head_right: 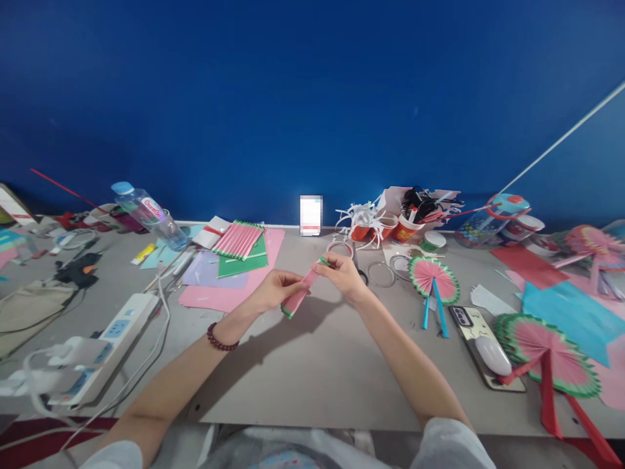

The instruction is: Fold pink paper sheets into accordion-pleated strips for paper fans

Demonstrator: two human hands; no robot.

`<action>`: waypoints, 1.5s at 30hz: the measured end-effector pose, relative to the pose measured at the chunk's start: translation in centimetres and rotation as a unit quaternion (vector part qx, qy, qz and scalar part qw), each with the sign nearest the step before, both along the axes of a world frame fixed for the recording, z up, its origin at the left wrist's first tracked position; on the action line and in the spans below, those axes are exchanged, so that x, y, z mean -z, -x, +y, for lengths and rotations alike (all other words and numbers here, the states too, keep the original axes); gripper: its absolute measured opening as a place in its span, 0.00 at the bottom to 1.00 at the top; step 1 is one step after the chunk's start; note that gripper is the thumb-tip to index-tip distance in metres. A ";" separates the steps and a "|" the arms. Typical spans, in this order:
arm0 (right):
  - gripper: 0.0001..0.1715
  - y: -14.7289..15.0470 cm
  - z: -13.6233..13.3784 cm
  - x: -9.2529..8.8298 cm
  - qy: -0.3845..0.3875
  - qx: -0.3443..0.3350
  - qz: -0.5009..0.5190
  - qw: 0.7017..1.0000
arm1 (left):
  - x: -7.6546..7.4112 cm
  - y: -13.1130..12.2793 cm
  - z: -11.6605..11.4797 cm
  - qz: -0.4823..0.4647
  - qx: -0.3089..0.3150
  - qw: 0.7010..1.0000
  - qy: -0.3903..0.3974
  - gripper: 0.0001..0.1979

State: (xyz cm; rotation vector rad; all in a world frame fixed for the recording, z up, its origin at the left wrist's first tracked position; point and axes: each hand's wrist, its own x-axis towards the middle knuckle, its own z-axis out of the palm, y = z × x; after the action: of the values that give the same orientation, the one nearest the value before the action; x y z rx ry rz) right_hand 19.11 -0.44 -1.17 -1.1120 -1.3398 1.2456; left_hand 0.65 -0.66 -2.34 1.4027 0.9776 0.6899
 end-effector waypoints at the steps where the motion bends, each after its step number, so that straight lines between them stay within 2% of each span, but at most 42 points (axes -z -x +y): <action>1: 0.14 0.0 0.0 0.0 -0.003 0.000 -0.002 1.000 | 0.0 0.0 0.0 0.002 -0.006 1.000 -0.003 0.19; 5: 0.16 -0.1 0.0 -0.2 -0.017 0.000 -0.025 1.000 | -0.2 -0.2 -0.2 0.023 -0.027 0.999 -0.037 0.17; 9: 0.16 -0.5 0.2 -0.1 -0.005 -0.057 -0.026 0.998 | -0.5 -0.4 -0.7 0.024 -0.039 0.998 -0.047 0.18; 15: 0.15 -0.2 0.3 1.2 0.034 -0.114 -0.017 0.993 | -0.1 -0.4 -0.7 0.006 -0.033 0.997 -0.066 0.23; 19: 0.14 0.4 0.0 1.4 0.011 -0.085 -0.034 0.996 | 0.3 -0.4 -0.5 0.008 -0.023 0.998 -0.066 0.22; 26: 0.17 0.1 0.4 1.0 0.002 0.020 -0.009 1.000 | 0.8 -0.3 -0.1 -0.013 -0.008 1.000 0.000 0.25; 39: 0.17 -0.4 0.5 0.9 -0.001 0.008 -0.033 0.999 | 0.7 -0.5 0.1 -0.018 -0.024 0.999 0.029 0.25; 42: 0.16 -0.4 0.5 0.9 -0.003 0.007 -0.029 1.000 | 1.1 -0.6 0.1 -0.006 -0.036 0.999 0.008 0.25; 45: 0.14 -0.4 0.5 0.7 -0.018 -0.005 -0.024 1.000 | 1.2 -0.5 -0.1 0.038 -0.049 0.996 -0.057 0.22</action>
State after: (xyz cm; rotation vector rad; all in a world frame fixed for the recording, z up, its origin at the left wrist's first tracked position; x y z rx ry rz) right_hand 19.48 0.04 -1.88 -1.1165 -1.3997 1.2049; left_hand 1.17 -0.75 -3.56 1.4980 1.0862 0.7795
